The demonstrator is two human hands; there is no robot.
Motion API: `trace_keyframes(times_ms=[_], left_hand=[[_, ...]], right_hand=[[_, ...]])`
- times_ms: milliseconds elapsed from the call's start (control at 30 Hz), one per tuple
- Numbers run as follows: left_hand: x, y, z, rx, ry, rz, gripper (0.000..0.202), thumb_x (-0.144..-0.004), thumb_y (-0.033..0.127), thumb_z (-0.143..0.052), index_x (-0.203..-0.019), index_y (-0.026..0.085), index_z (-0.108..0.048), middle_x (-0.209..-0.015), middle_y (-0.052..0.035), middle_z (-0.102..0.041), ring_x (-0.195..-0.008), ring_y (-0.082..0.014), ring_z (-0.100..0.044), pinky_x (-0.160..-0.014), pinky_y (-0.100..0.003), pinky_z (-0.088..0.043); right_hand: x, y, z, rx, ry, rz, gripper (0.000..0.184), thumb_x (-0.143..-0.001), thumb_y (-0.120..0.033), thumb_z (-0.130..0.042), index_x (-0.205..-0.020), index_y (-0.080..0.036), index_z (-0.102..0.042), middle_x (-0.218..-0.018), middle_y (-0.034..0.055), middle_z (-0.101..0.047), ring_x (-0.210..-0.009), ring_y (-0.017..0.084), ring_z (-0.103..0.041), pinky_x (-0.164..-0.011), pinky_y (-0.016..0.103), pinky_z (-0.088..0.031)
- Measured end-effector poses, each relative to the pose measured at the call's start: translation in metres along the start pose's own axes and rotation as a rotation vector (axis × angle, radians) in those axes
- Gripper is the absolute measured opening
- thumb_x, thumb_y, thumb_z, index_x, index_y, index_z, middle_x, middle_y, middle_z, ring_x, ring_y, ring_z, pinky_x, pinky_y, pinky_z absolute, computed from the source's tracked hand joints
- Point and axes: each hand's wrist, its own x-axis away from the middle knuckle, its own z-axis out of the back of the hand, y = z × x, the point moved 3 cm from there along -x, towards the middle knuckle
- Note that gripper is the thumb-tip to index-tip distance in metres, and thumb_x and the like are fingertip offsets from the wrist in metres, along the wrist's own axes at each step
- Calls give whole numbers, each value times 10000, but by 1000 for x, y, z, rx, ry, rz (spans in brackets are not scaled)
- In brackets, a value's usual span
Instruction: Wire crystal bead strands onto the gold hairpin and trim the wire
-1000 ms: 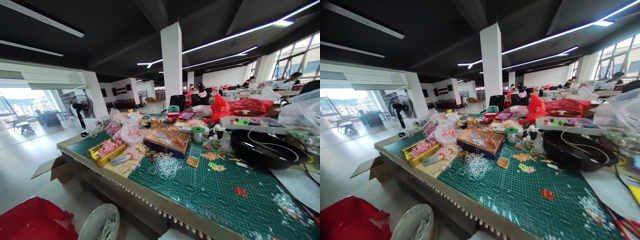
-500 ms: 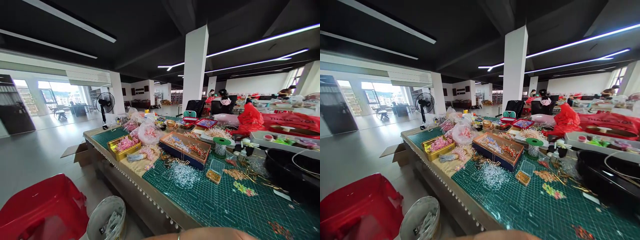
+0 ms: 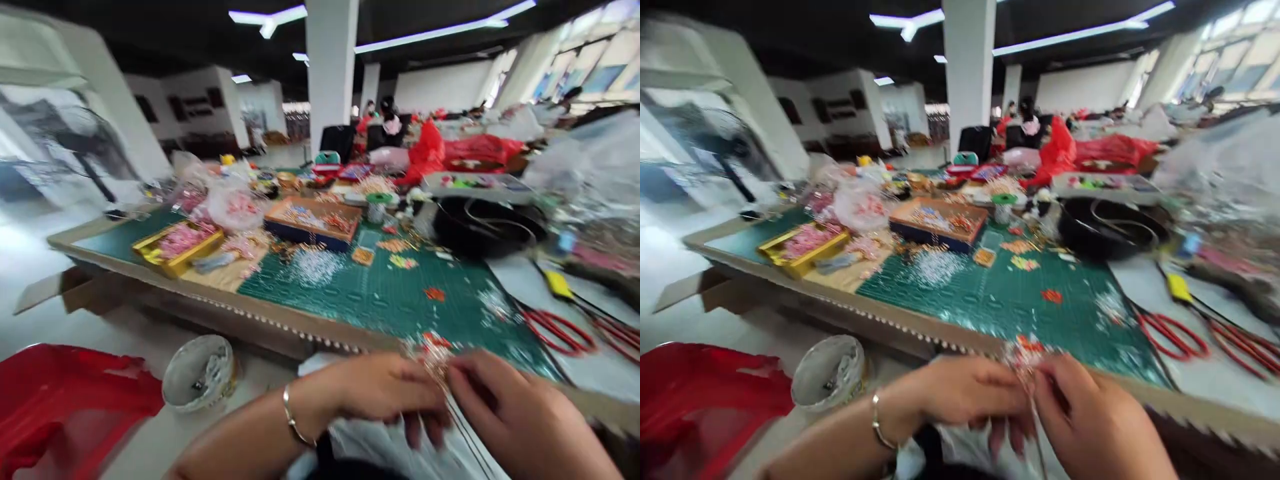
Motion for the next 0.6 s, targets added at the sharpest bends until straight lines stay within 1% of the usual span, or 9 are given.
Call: trace_keyframes(times_ms=[33, 67, 100, 167, 200, 300, 400, 500, 600], left_hand=[[5, 6, 2, -62, 117, -22, 291, -912, 446, -552, -827, 174, -612, -785, -16, -621, -597, -83, -545, -446, -174, -319], [9, 12, 3, -111, 189, -49, 266, -909, 440, -577, -856, 180, -589, -815, -13, -604, -649, -88, -541, -493, -172, -368], [10, 16, 3, -103, 215, -86, 290, -909, 474, -583, -886, 185, -574, -822, -14, -586, -684, -100, -538, -526, -182, -404], [8, 20, 0, -13, 209, -149, 354, -866, 524, -641, -938, 191, -542, -854, -21, -577, -755, -133, -567, -579, -218, -463], [6, 20, -3, 31, 202, -161, 392, -840, 542, -669, -942, 191, -530, -852, -22, -580, -760, -143, -583, -585, -234, -477], [-4, 15, -11, 104, 216, -135, 435, -805, 553, -709, -889, 183, -497, -769, -13, -605, -676, -142, -615, -579, -253, -491], [-10, 12, -13, 172, 228, -111, 420, -841, 557, -666, -854, 175, -490, -697, -12, -624, -635, -134, -639, -595, -253, -518], [-13, 11, -14, 222, 246, -91, 391, -852, 521, -673, -884, 169, -506, -732, -23, -650, -659, -134, -668, -605, -241, -538], [-15, 9, -15, 233, 289, -78, 348, -854, 450, -692, -968, 161, -536, -835, -36, -664, -717, -136, -681, -617, -236, -554]], right_hand=[[-1, -5, 6, 49, 19, 19, 232, -974, -349, -496, -810, -209, -580, -580, -36, -572, -453, 124, -555, -445, 249, -380], [-5, -9, 11, 93, 26, 23, 204, -960, -292, -491, -788, -207, -561, -538, -38, -544, -423, 136, -529, -435, 269, -342], [-8, -11, 14, 104, 22, 15, 190, -956, -271, -476, -798, -205, -558, -537, -38, -544, -423, 140, -525, -439, 273, -328], [-13, -14, 16, 117, 11, 6, 199, -960, -263, -450, -809, -201, -563, -557, -27, -565, -448, 147, -539, -451, 275, -320], [-14, -15, 17, 115, 5, 6, 207, -964, -269, -441, -818, -198, -570, -580, -17, -587, -469, 151, -553, -460, 275, -324], [-8, -16, 19, 106, -1, 17, 216, -965, -270, -440, -845, -184, -598, -646, 11, -642, -530, 169, -596, -491, 285, -346], [0, -14, 21, 91, 12, 9, 225, -977, -261, -450, -864, -165, -619, -680, 23, -662, -588, 180, -634, -523, 294, -370], [4, -10, 20, 85, 29, -5, 236, -985, -248, -448, -861, -159, -627, -677, 23, -660, -594, 185, -638, -540, 302, -381], [5, -8, 17, 74, 26, -13, 225, -981, -226, -447, -859, -161, -625, -699, 29, -669, -611, 191, -643, -565, 308, -395]])
